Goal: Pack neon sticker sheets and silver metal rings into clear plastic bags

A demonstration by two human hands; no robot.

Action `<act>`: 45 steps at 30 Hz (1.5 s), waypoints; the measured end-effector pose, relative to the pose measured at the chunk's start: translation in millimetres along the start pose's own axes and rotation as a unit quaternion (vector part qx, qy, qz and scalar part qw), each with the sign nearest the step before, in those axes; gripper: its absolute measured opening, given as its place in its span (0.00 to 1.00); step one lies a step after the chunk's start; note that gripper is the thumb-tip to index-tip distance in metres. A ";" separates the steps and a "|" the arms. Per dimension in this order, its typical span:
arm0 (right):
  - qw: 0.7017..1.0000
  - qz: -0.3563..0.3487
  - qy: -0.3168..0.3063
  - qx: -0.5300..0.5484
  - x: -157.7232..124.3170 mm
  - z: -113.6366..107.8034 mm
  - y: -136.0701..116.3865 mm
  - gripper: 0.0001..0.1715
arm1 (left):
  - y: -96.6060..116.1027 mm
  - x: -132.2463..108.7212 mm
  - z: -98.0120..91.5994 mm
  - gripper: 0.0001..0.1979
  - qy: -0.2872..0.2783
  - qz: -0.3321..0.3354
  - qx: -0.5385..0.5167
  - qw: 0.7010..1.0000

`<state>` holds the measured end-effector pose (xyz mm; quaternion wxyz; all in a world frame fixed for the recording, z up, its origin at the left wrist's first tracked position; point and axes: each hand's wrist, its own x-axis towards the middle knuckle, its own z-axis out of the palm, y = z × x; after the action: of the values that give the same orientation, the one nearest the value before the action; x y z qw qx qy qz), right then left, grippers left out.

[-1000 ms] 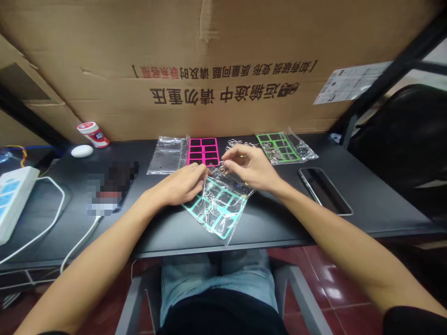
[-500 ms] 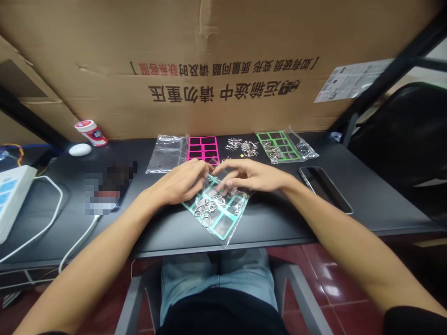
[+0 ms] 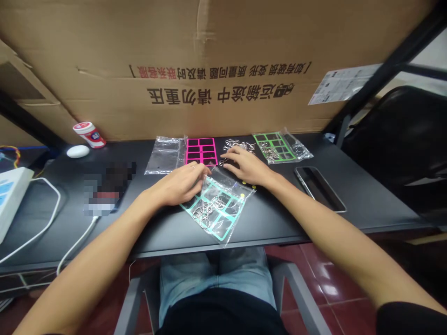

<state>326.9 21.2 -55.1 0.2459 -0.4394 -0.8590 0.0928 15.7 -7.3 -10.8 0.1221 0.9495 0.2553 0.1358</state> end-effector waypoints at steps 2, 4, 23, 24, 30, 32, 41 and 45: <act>1.000 -0.001 -0.005 -0.002 0.9 3.2 -1.8 0.18 | 0.8 0.1 -0.5 0.06 0.000 -0.001 0.004 1.000; 1.000 0.010 -0.008 0.005 1.1 2.9 -2.4 0.13 | 1.2 0.2 -0.9 0.06 0.001 -0.003 0.006 1.000; 0.950 0.057 -0.078 0.298 -6.1 -29.4 -43.5 0.16 | -1.1 -1.4 -0.6 0.08 0.011 0.003 0.004 1.000; 0.957 0.040 -0.093 0.272 -7.0 -29.2 -47.2 0.15 | -0.8 -1.4 -0.8 0.08 0.012 0.003 0.005 1.000; 0.932 -0.067 -0.205 0.292 -9.6 -33.6 -58.7 0.20 | 1.4 -0.9 -1.5 0.05 0.000 -0.003 -0.011 1.000; 0.914 -0.056 -0.220 0.337 -9.0 -35.9 -52.7 0.24 | 1.1 -0.9 -1.5 0.05 0.000 -0.002 -0.012 1.000; 0.977 0.145 0.063 -0.140 -9.2 -42.0 22.6 0.18 | -1.2 -0.9 -2.5 0.07 -0.001 -0.008 -0.011 1.000; 0.972 0.161 0.029 -0.167 -10.6 -39.6 38.7 0.18 | -0.9 -0.8 -2.8 0.07 -0.002 -0.007 -0.004 1.000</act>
<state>379.5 33.6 -39.1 0.1757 -0.6092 -0.7729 -0.0261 13.7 -6.5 -8.6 0.1276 0.9475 0.2607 0.1343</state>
